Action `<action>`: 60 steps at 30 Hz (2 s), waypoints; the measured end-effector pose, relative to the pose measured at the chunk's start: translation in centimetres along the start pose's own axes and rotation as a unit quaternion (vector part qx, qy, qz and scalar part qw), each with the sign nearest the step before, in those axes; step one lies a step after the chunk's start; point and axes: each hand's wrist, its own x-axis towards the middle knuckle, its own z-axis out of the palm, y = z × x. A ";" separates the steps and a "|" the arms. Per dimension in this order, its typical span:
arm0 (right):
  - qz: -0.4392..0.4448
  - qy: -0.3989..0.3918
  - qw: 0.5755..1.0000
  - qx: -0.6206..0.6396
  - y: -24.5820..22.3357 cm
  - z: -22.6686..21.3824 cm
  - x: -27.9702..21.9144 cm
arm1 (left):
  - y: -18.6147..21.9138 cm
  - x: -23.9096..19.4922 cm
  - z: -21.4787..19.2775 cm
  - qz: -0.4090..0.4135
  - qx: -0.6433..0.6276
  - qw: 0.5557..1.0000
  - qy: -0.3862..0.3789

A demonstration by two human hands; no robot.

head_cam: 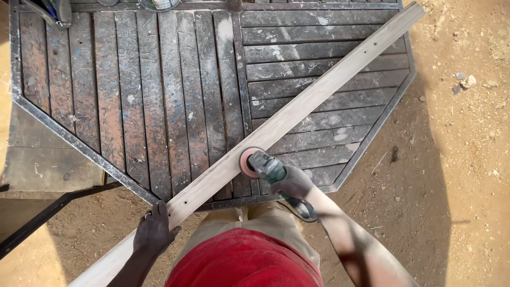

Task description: Sanding a wooden plank using an angle grinder with a sanding disc on a metal workbench.

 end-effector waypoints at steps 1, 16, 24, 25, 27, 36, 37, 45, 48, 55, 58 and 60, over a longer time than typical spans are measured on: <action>-0.001 -0.001 1.000 0.001 0.7 -2.3 0.4 | 0.2 -0.2 -0.2 -0.001 0.001 1.000 -0.001; 0.097 0.179 0.888 0.413 11.0 -18.2 6.4 | 16.3 7.9 -8.6 0.069 0.043 0.991 0.110; 0.069 0.191 0.879 0.432 17.8 -8.6 2.2 | 29.0 16.0 -18.2 0.144 -0.013 0.986 0.079; 0.069 0.193 0.878 0.432 18.3 -8.7 1.3 | 28.9 16.3 -18.4 0.146 -0.013 0.986 0.079; 0.085 0.177 0.887 0.418 19.4 -8.5 -0.8 | 28.5 16.2 -18.5 0.184 0.016 0.981 0.059; 0.168 0.225 0.894 0.349 23.3 -14.1 -7.8 | 23.2 10.3 -12.1 0.176 0.057 0.981 0.065; 0.168 0.228 0.892 0.351 23.3 -14.9 -8.1 | 22.6 9.8 -11.5 0.179 0.058 0.980 0.068; 0.197 0.250 0.946 0.053 23.6 -20.7 -10.8 | 20.2 9.2 -7.5 0.193 0.034 0.970 0.147; 0.174 0.267 0.948 0.021 23.6 -24.4 -9.2 | 20.8 8.2 -9.3 0.181 0.002 0.973 0.141; 0.138 0.281 0.950 -0.020 23.9 -34.7 -2.3 | 26.0 11.3 -10.1 0.099 -0.084 0.984 0.126; 0.101 0.288 0.951 -0.049 23.6 -40.4 2.0 | 30.3 14.6 -12.0 0.072 -0.332 0.901 0.269; 0.107 0.274 0.952 -0.086 24.2 -43.1 4.6 | 32.7 15.4 -12.5 -0.167 -0.354 0.878 0.276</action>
